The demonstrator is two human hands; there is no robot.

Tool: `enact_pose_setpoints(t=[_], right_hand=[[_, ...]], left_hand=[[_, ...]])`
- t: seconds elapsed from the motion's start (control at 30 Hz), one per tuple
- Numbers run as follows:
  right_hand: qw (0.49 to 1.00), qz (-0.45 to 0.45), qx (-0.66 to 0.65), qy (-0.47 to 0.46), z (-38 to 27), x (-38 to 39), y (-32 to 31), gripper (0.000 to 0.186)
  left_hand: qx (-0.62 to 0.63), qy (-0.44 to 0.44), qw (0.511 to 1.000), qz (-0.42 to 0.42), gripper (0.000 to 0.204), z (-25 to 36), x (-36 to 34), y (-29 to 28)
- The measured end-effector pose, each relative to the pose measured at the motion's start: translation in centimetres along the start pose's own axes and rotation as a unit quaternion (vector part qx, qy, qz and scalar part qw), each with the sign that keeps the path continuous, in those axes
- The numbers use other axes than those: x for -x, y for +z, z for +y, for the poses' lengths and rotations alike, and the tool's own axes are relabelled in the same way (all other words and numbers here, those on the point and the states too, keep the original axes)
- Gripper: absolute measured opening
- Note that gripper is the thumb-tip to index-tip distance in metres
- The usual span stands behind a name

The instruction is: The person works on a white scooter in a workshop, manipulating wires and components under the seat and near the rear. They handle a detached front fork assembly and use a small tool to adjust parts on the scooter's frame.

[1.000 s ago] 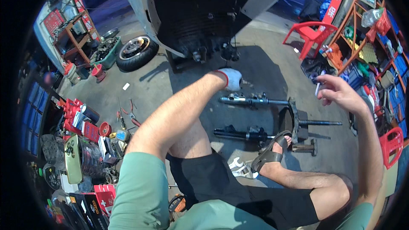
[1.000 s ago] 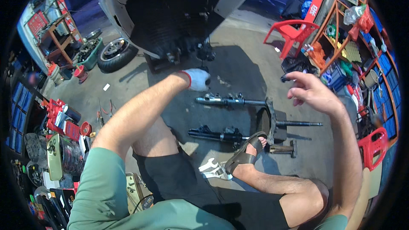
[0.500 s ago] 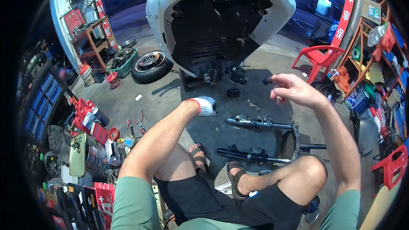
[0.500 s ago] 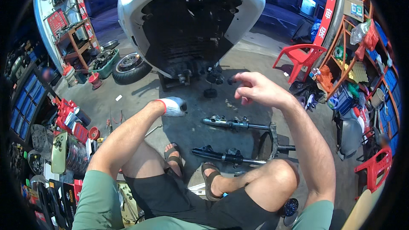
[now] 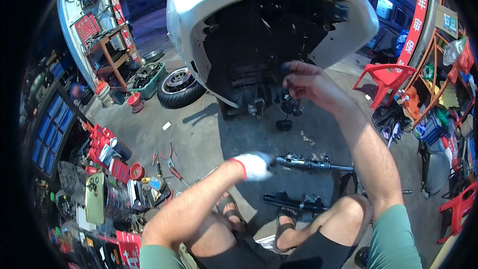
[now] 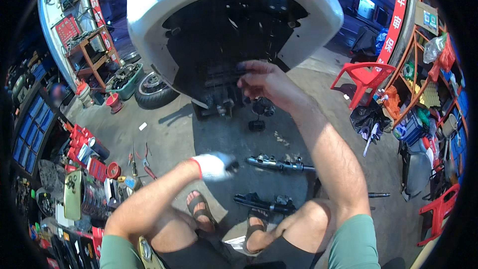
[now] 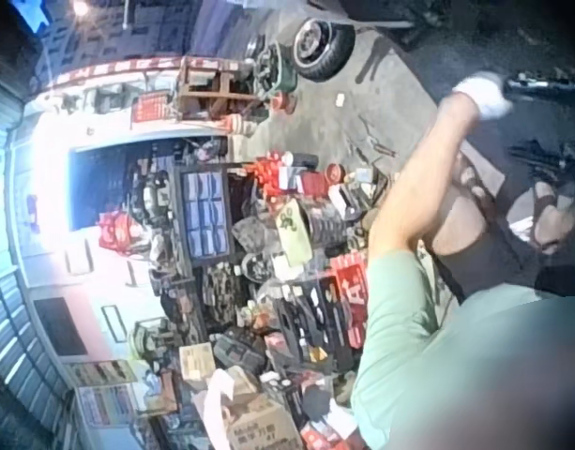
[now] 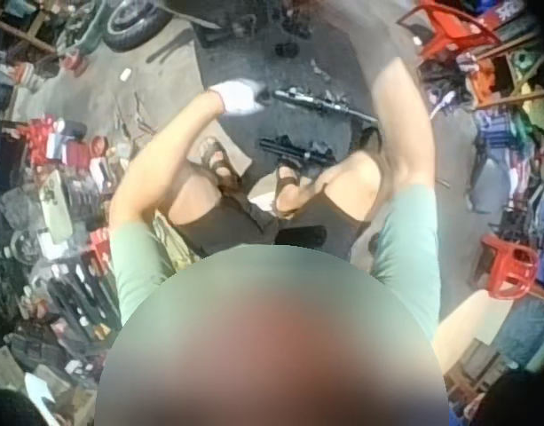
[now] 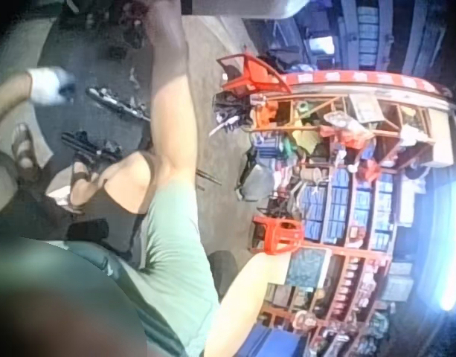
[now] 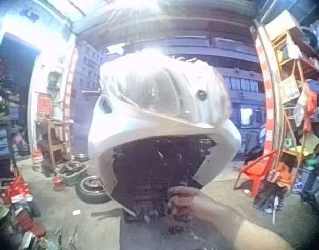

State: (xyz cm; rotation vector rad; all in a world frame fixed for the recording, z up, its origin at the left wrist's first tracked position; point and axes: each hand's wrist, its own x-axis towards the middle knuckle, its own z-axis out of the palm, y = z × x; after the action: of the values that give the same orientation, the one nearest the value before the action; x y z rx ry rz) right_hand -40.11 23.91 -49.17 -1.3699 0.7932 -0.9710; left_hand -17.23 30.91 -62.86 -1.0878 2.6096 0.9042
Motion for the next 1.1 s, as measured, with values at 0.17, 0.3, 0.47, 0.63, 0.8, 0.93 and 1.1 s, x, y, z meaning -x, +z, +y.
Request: enact_pose_setpoints(t=[0.17,0.3,0.47,0.63,0.8,0.93,1.1], right_hand=[[0.941,0.034,-0.318,-0.109,2.1,-9.1,-0.6,0.025],[0.847,-0.034,-0.510,-0.147,2.4,-14.3,1.3,0.017],[0.792,-0.055,-0.573,-0.203,2.5,-15.2,0.9,0.020],[0.730,-0.061,-0.631,-0.257,2.9,-16.0,3.0,0.020],[0.665,-0.101,-0.683,-0.285,0.2,-19.4,3.1,0.019],[0.667,-0.085,-0.684,-0.284,1.3,-18.6,3.8,0.024],[0.604,-0.135,-0.720,-0.315,2.2,-20.5,3.4,0.038]], left_hand=[[0.001,0.042,0.998,-0.055,0.046,-1.1,-3.8,2.4],[-0.003,0.008,0.998,-0.065,0.046,-8.7,-4.7,3.1],[0.045,-0.055,0.997,-0.025,0.046,-14.1,-4.8,-0.4],[0.099,-0.065,0.993,0.006,0.047,-15.5,-2.6,-1.3],[0.142,-0.128,0.981,0.016,0.047,-13.7,-0.7,-3.1],[0.248,-0.191,0.947,0.066,0.040,-12.8,2.3,-3.0],[0.137,-0.243,0.960,0.034,0.040,-9.2,2.6,-4.4]])
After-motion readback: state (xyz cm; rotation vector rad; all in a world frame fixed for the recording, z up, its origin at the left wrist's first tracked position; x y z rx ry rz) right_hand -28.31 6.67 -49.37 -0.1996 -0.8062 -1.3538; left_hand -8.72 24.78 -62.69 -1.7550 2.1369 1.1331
